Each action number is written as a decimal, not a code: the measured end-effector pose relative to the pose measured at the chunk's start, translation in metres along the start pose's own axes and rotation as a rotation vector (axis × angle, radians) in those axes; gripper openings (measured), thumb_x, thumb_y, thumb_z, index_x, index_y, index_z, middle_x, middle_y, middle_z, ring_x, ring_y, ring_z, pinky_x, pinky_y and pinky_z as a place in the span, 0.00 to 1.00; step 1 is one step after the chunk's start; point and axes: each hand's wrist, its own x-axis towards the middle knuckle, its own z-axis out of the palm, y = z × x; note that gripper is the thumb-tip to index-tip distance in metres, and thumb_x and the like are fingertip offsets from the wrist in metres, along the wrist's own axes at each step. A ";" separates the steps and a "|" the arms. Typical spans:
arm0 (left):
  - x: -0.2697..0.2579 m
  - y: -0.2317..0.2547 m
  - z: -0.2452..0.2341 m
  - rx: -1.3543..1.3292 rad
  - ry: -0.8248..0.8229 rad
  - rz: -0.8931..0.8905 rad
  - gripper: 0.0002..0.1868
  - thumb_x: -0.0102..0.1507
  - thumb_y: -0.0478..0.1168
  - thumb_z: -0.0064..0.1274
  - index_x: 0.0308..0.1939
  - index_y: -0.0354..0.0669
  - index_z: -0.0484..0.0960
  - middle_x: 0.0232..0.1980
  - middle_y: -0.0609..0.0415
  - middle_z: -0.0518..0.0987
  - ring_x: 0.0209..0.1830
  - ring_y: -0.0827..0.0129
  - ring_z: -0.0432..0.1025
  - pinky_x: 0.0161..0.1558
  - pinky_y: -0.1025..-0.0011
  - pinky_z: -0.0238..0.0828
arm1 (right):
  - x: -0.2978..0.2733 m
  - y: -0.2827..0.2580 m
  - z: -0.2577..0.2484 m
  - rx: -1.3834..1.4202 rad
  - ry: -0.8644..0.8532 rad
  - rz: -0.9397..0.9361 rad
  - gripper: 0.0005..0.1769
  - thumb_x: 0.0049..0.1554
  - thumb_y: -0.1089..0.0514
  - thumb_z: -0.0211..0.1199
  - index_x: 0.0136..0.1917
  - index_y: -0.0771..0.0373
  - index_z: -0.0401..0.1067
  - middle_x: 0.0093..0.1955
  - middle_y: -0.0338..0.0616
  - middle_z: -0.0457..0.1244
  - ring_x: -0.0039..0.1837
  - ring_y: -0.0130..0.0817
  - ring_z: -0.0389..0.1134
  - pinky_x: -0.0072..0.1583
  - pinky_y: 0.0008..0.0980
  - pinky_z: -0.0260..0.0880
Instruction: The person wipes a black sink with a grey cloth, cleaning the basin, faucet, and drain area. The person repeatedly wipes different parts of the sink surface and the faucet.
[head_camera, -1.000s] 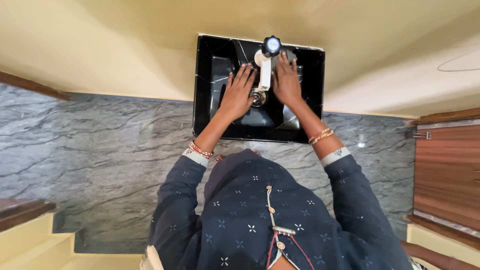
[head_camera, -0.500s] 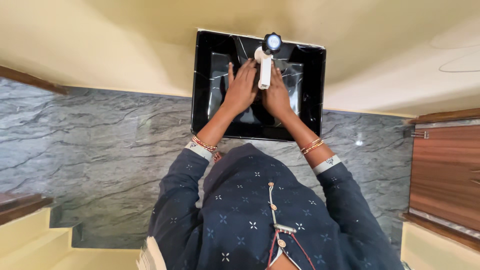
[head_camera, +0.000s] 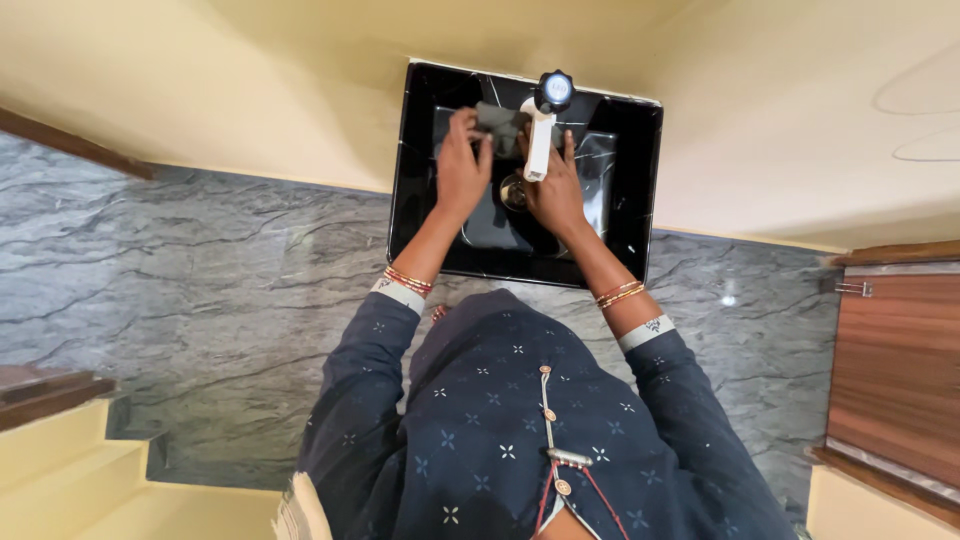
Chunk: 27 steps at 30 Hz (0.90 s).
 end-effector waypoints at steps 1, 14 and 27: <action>-0.003 -0.001 0.003 0.069 -0.028 0.100 0.21 0.69 0.36 0.54 0.65 0.41 0.69 0.67 0.47 0.72 0.65 0.54 0.71 0.68 0.61 0.66 | -0.001 0.001 0.002 0.004 0.009 0.000 0.31 0.61 0.61 0.62 0.77 0.66 0.62 0.77 0.57 0.57 0.78 0.51 0.57 0.80 0.60 0.39; 0.030 0.022 0.003 0.658 -0.491 0.313 0.38 0.69 0.52 0.52 0.79 0.46 0.57 0.83 0.42 0.51 0.84 0.55 0.42 0.77 0.41 0.37 | -0.005 0.022 0.000 0.100 0.279 0.072 0.24 0.53 0.70 0.65 0.63 0.66 0.73 0.66 0.50 0.66 0.72 0.52 0.62 0.71 0.50 0.58; -0.001 0.007 0.041 0.923 -0.428 0.311 0.53 0.58 0.57 0.62 0.78 0.31 0.56 0.78 0.26 0.54 0.81 0.36 0.44 0.77 0.44 0.36 | 0.000 0.023 -0.012 0.160 0.417 0.152 0.13 0.60 0.70 0.60 0.58 0.65 0.75 0.57 0.48 0.69 0.62 0.49 0.66 0.65 0.45 0.63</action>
